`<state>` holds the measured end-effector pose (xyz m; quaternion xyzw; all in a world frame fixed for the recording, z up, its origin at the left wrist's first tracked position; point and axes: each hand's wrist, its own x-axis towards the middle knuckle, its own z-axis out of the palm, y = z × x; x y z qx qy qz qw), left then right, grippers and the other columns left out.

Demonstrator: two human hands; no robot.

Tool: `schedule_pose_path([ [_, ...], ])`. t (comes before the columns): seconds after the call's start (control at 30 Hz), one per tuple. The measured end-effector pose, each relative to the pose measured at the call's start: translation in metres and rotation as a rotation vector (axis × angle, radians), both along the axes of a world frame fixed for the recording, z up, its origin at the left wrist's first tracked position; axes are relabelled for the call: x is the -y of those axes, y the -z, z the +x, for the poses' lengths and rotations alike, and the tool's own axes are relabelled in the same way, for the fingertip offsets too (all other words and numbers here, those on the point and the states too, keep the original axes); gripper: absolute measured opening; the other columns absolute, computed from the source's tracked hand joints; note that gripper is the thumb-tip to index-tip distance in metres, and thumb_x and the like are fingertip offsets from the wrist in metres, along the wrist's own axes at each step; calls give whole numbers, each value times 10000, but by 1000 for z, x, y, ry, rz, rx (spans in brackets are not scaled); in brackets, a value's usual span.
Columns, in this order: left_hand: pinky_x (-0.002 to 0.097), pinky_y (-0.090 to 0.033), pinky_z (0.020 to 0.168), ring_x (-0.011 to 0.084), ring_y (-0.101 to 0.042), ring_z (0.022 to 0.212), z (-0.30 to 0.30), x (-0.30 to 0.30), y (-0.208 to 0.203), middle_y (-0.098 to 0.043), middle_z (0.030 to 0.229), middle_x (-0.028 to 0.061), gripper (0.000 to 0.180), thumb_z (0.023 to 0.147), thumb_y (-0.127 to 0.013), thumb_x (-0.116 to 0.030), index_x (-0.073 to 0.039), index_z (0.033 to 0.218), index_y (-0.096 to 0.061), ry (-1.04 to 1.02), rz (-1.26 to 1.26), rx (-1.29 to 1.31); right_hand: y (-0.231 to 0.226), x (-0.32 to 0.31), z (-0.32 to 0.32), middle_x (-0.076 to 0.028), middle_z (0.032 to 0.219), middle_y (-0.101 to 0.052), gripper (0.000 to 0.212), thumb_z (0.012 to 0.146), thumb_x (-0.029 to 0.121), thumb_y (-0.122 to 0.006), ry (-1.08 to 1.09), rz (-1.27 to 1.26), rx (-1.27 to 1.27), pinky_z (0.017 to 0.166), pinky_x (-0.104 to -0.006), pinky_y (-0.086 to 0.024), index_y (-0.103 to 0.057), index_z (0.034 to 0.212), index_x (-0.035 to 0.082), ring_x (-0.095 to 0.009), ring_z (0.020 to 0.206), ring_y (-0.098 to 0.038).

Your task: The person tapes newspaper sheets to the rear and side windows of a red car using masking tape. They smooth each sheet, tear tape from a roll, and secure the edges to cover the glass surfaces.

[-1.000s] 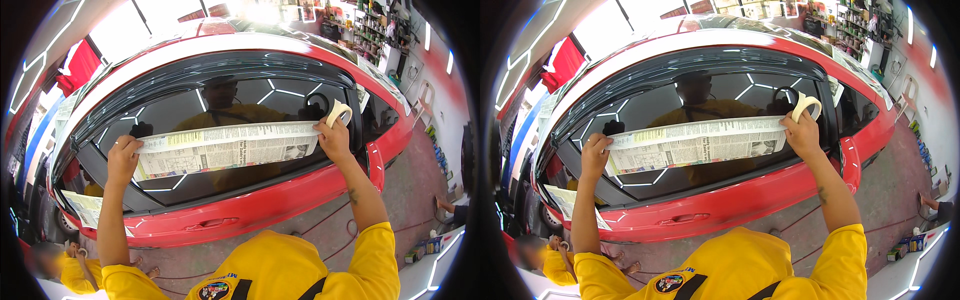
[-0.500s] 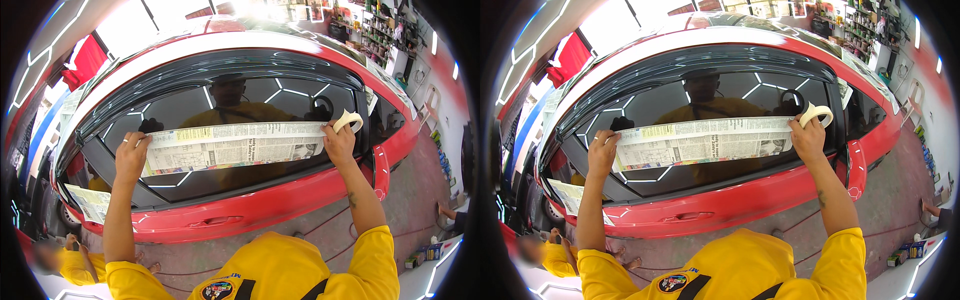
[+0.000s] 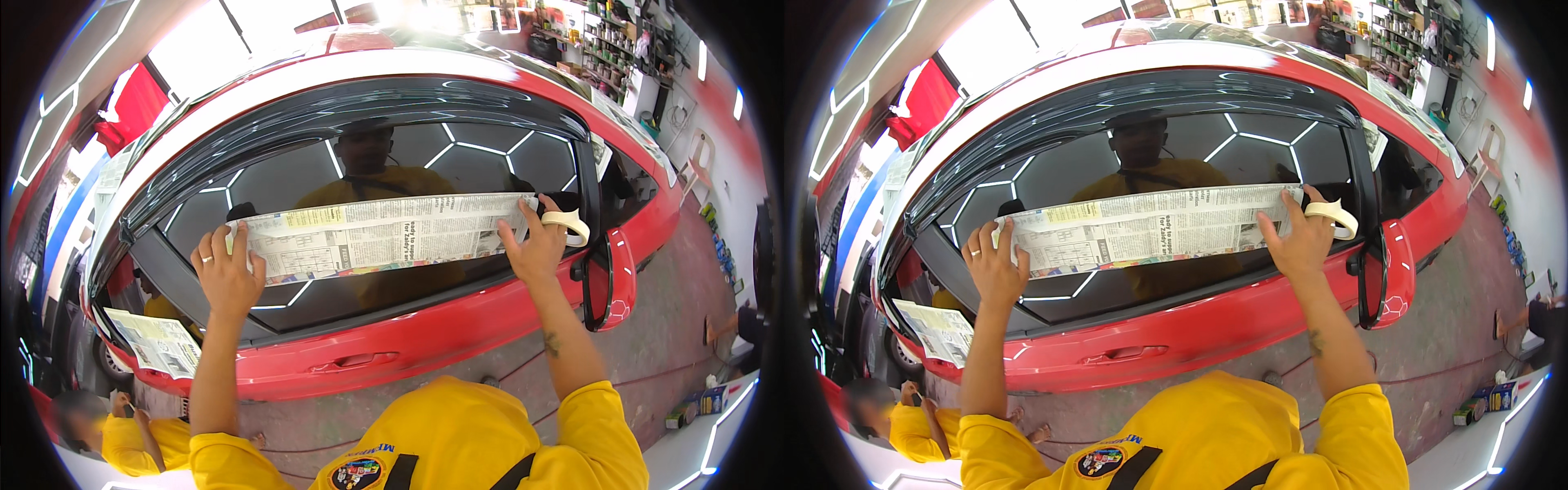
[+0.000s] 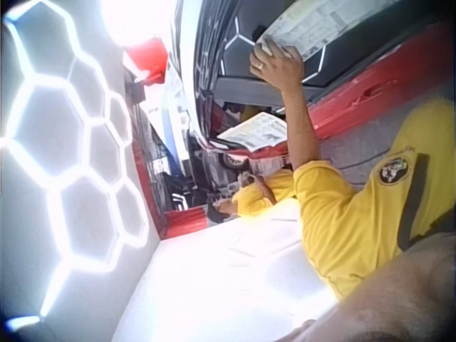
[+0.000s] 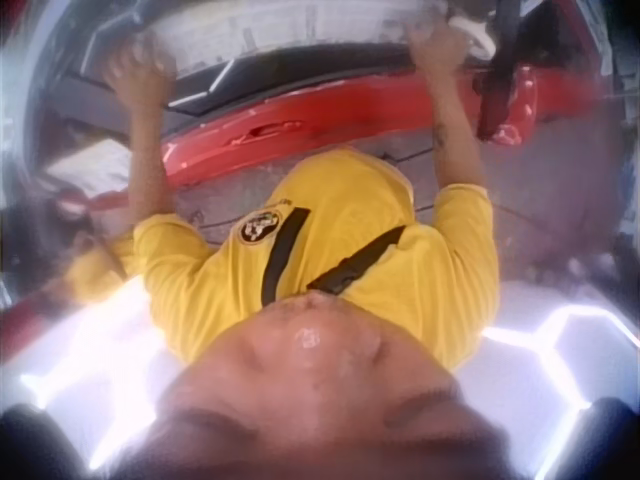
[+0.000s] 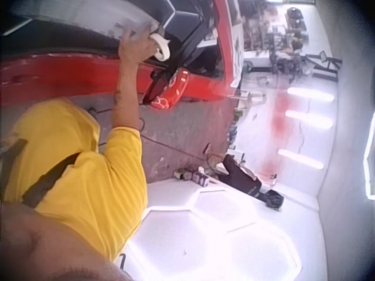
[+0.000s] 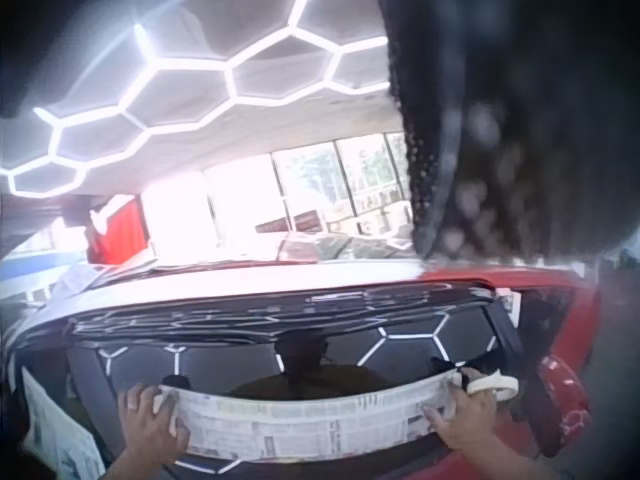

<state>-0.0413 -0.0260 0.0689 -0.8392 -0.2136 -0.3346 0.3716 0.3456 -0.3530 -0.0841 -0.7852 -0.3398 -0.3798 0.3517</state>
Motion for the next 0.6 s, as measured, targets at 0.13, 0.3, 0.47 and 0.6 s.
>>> schedule_pose_path([
  [0.13,626,-250,1203,461,-411,1485,41,34,33,-500,1559,230,759,864,-781,-319,-83,1547,-549,-64,-121,294,2,-22,-19,-239,1542,-539,847,779,594,-906,84,-26,-50,1053,-596,-464,-704,1354,6,-464,1313,-554],
  [0.3,668,-64,1281,487,-254,1624,145,94,86,-364,1730,243,822,886,-774,-367,-102,1615,-502,309,-17,235,6,-25,-22,-248,1588,-491,880,809,584,-891,108,-73,-82,1068,-614,-453,-655,1422,-2,-473,1362,-531],
  [0.47,669,39,1289,385,-295,1646,187,97,106,-439,1727,141,727,936,-729,-334,-120,1605,-539,339,-22,89,7,-21,-23,-258,1580,-495,893,797,586,-901,105,-37,-118,1086,-600,-447,-656,1416,-9,-479,1362,-530],
  [0.6,669,69,1287,351,-296,1654,173,77,105,-459,1726,66,747,952,-731,-370,-137,1629,-518,383,-37,26,14,-25,-26,-276,1547,-518,881,782,606,-898,154,-2,-94,1050,-598,-472,-668,1411,34,-498,1315,-566],
])
